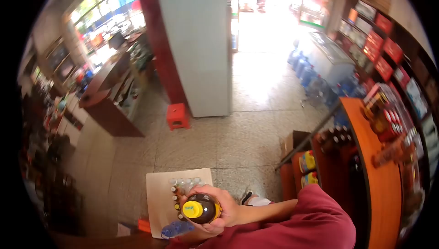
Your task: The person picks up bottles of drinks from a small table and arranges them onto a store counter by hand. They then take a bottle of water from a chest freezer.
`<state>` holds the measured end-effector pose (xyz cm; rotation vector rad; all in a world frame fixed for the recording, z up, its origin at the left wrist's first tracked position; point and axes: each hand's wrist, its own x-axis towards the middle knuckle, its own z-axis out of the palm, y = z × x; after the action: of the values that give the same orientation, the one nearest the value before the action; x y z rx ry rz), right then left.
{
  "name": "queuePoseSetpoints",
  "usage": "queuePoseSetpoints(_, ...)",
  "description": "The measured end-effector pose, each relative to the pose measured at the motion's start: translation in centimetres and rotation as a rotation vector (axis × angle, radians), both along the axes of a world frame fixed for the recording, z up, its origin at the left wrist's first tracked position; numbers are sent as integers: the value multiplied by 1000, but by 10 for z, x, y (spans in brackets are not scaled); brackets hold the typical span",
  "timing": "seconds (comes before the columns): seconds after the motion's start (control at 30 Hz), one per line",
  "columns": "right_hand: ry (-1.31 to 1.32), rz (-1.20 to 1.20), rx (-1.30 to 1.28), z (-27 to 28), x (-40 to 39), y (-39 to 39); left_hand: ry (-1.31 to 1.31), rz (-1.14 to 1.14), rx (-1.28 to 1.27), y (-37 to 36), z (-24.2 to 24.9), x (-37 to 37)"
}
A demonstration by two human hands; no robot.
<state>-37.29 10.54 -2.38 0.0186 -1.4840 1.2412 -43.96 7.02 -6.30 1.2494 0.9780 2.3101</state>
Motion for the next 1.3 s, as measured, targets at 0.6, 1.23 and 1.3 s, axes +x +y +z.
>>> queuePoseSetpoints(0.6,-164,-1377,347,53,315,-168,70,-930,132,-76,13,300)
queuePoseSetpoints(1.23,-459,-2336,147,125,486,-272,-35,-2208,492,-134,146,586)
queuePoseSetpoints(1.3,-413,-2361,162,123,526,-266,-95,-2126,481,-141,154,621)
